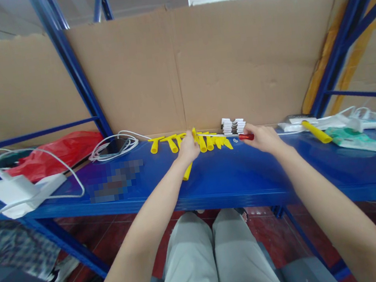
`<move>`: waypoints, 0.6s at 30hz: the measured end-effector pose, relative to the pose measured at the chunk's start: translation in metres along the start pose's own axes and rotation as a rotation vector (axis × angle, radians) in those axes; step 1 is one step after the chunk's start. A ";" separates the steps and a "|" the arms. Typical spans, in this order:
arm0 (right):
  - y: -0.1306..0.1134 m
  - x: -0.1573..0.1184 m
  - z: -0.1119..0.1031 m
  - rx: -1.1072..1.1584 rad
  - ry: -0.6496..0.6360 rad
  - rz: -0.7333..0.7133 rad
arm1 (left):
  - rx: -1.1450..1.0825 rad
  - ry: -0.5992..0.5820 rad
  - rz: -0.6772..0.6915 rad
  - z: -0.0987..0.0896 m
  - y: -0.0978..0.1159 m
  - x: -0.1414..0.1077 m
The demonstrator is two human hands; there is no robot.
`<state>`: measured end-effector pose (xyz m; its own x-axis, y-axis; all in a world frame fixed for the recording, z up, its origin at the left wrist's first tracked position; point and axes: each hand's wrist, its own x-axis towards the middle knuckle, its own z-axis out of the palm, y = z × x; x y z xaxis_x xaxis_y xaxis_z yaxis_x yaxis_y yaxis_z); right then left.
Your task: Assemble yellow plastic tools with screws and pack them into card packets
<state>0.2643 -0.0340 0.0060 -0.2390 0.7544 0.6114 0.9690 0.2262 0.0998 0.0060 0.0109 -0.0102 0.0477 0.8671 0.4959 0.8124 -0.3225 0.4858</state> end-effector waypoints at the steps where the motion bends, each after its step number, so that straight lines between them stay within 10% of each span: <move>1: 0.001 -0.001 0.001 0.011 0.008 -0.022 | -0.001 -0.002 0.004 0.000 0.000 0.000; 18: 0.000 0.000 0.008 0.070 -0.025 0.027 | -0.002 -0.001 -0.012 0.000 0.000 0.001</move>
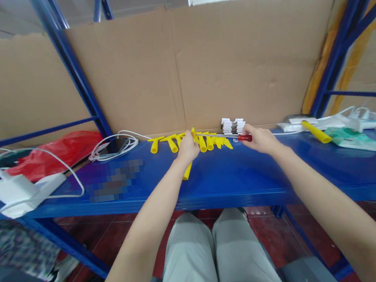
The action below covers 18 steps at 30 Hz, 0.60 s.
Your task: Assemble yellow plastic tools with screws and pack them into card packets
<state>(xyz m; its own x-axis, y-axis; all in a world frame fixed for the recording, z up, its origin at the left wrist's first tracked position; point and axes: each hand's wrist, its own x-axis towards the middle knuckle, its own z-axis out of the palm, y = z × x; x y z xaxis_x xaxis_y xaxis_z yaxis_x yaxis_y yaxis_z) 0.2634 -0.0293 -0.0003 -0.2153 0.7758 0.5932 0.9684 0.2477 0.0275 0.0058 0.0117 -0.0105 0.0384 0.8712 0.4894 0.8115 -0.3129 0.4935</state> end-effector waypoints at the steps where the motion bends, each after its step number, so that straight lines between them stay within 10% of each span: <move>1: 0.000 0.000 0.000 -0.003 0.006 -0.009 | -0.003 0.000 0.002 0.000 0.000 0.000; 18: -0.007 0.001 0.001 -0.048 -0.029 0.020 | 0.012 -0.001 -0.015 -0.002 0.000 -0.002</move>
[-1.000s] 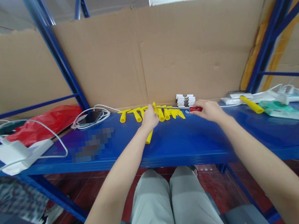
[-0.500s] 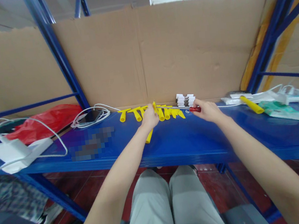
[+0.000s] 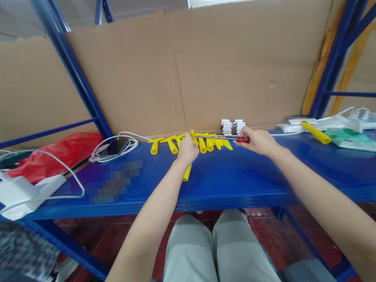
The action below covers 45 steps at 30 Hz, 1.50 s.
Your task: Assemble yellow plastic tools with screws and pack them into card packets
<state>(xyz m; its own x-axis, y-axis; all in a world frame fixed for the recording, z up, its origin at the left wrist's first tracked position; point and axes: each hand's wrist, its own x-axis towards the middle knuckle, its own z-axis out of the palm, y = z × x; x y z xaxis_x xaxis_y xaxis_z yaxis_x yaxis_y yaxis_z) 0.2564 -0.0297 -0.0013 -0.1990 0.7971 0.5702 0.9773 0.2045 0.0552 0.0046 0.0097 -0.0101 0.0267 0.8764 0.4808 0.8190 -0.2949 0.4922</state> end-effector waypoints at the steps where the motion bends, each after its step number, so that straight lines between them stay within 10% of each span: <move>1: -0.001 0.000 0.000 -0.018 -0.006 0.013 | 0.000 -0.001 -0.002 0.000 0.000 0.000; 45: 0.013 0.000 0.000 0.039 0.126 -0.077 | 0.018 -0.046 0.001 0.000 0.002 -0.001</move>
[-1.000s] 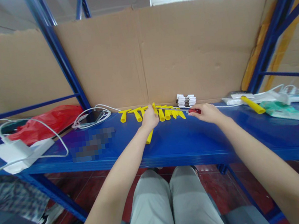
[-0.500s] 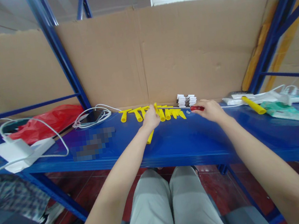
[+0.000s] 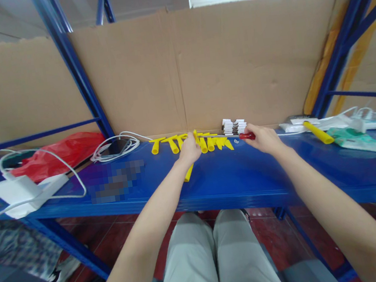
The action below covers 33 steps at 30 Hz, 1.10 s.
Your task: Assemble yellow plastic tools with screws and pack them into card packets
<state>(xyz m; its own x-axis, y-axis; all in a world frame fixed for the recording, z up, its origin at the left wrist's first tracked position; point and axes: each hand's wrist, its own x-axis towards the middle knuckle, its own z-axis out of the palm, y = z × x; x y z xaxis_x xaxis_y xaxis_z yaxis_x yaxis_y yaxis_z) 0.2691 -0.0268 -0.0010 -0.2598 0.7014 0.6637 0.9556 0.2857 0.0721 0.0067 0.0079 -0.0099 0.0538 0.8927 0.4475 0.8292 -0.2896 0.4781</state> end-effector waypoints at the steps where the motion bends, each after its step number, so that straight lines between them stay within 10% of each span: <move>1: 0.001 0.000 0.000 0.010 0.013 -0.029 | -0.004 0.001 0.002 0.000 0.000 0.000; 33: 0.005 0.000 0.005 0.137 -0.012 -0.115 | -0.004 -0.001 0.010 0.001 -0.002 0.000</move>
<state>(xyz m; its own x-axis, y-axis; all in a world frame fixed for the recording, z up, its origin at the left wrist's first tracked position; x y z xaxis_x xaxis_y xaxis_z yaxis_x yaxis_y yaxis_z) 0.2733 -0.0217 -0.0045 -0.3682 0.6666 0.6481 0.8919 0.4500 0.0439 0.0058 0.0090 -0.0109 0.0626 0.8899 0.4519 0.8262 -0.3002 0.4768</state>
